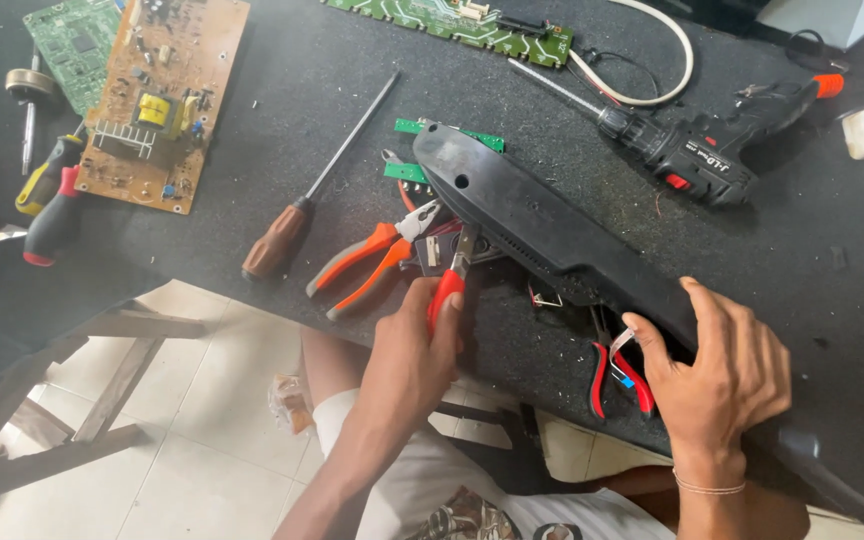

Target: Trimming excess plastic from an electronic device casing using pliers at a repair bench.

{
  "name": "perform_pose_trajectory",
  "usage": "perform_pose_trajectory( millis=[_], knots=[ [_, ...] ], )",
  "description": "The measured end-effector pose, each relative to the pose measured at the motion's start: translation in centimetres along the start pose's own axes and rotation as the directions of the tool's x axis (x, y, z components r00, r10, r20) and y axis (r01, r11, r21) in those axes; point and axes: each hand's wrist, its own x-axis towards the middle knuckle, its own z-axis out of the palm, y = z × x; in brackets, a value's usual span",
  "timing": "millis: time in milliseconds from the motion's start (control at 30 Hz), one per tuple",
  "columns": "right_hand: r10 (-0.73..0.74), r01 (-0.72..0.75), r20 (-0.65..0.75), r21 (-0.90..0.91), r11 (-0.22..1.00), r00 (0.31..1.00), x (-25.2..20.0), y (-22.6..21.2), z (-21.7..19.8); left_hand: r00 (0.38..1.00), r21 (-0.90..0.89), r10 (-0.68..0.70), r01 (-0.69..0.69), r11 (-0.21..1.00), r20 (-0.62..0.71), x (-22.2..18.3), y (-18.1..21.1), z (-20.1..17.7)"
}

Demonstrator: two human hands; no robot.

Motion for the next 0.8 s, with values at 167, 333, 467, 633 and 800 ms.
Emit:
perform_pose_trajectory(
  millis=[167,333,467,633,800],
  knots=[
    [0.045,-0.049,0.046,0.088,0.995,0.998,0.1,0.2,-0.4,0.998,-0.006,0.054,-0.054,0.999,0.029,-0.9,-1.1,0.6],
    [0.067,-0.077,0.091,0.118,0.99,0.994,-0.4,0.7,-1.4,0.99,0.025,0.141,-0.14,0.99,-0.014,-2.1,-2.9,-0.3],
    [0.048,-0.065,0.08,0.224,0.972,0.996,-0.7,1.3,-1.8,0.998,0.03,0.04,-0.038,0.999,-0.042,-3.4,-3.5,-1.3],
    [0.022,-0.047,0.103,0.243,0.969,0.994,-1.3,1.7,-1.9,0.992,0.04,0.105,-0.103,0.994,-0.076,-3.6,-5.4,-1.0],
    [0.014,-0.038,0.1,0.239,0.97,0.995,-1.3,1.7,-2.0,0.992,0.071,0.114,-0.11,0.991,-0.055,-3.4,-5.6,-1.0]
  ],
)
